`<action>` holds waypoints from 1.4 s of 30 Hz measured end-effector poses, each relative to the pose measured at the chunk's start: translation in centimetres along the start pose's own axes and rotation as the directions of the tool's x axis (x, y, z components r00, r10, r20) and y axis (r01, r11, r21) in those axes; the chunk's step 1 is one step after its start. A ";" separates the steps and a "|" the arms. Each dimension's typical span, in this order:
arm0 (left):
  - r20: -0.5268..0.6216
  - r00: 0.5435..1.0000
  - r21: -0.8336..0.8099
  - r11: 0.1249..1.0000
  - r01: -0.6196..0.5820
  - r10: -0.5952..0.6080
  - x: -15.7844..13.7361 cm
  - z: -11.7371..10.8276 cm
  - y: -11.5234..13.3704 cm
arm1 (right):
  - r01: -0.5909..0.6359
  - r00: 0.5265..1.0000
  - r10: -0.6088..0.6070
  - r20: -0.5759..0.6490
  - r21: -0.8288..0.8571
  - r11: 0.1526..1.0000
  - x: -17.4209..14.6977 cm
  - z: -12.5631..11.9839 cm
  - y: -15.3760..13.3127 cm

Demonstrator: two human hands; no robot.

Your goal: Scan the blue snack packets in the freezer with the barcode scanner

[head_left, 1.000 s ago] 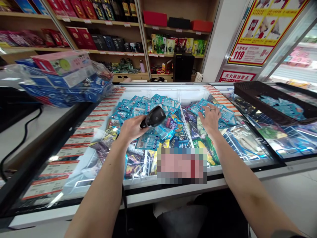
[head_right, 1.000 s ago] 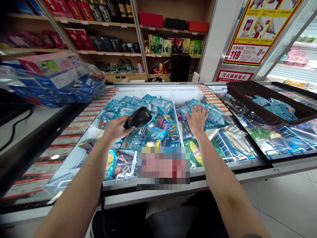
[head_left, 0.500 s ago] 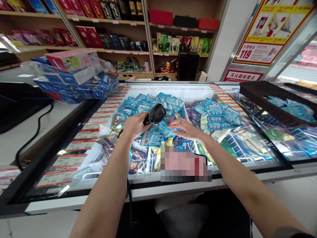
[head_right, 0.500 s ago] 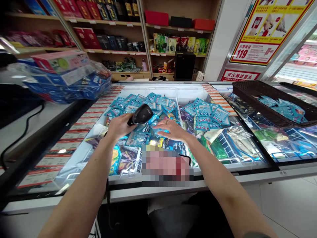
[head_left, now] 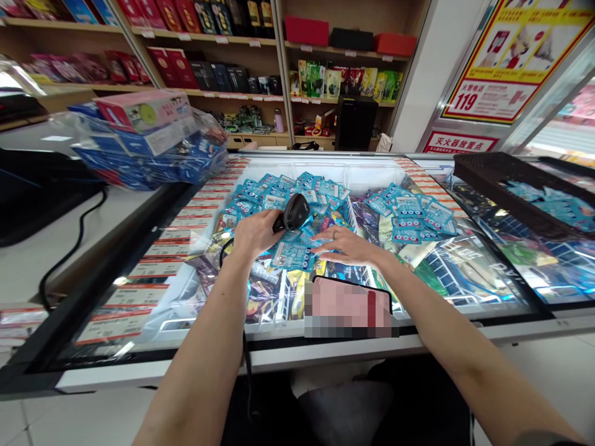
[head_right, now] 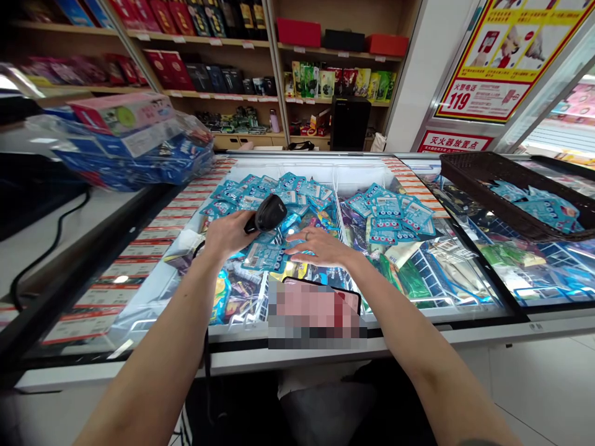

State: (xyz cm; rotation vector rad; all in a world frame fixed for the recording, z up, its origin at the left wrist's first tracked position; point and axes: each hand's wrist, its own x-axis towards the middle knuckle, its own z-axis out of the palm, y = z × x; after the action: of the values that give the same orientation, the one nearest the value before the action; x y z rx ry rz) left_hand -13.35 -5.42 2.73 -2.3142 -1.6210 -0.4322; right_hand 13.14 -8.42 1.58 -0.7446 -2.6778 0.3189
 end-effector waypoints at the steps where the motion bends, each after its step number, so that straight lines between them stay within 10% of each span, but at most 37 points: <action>1: 0.000 1.000 0.001 1.000 -0.005 0.005 0.0 0.0 0.0 | -0.009 1.000 0.009 -0.014 0.006 1.000 -0.1 -0.1 0.2; 12: -0.018 1.000 -0.017 1.000 -0.021 0.021 0.0 0.5 -0.2 | -0.414 0.867 0.379 -0.325 -0.045 0.909 -2.0 0.1 2.0; 19: -0.044 0.999 -0.011 1.000 -0.015 0.015 0.0 0.6 -0.1 | -0.420 0.873 0.386 -0.297 -0.061 0.905 -1.9 0.3 2.6; 25: -0.087 0.996 -0.046 0.999 -0.026 0.022 0.2 0.5 0.5 | -0.652 0.619 0.655 -0.433 0.181 0.736 -3.3 0.2 5.2; 36: -0.038 0.989 -0.111 0.983 -0.143 0.140 0.5 -0.2 2.7 | -0.540 0.453 0.761 -0.464 0.537 0.648 -3.9 0.3 6.0; 42: 0.005 0.979 -0.144 0.969 -0.202 0.205 0.6 -0.2 3.5 | -0.427 0.475 0.782 -0.403 0.672 0.605 -3.8 0.0 6.1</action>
State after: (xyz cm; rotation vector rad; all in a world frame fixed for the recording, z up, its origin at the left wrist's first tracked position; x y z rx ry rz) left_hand -9.90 -6.17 2.93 -2.5662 -1.3822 -0.4934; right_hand 19.03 -5.32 -1.26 -1.3528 -1.4254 0.7175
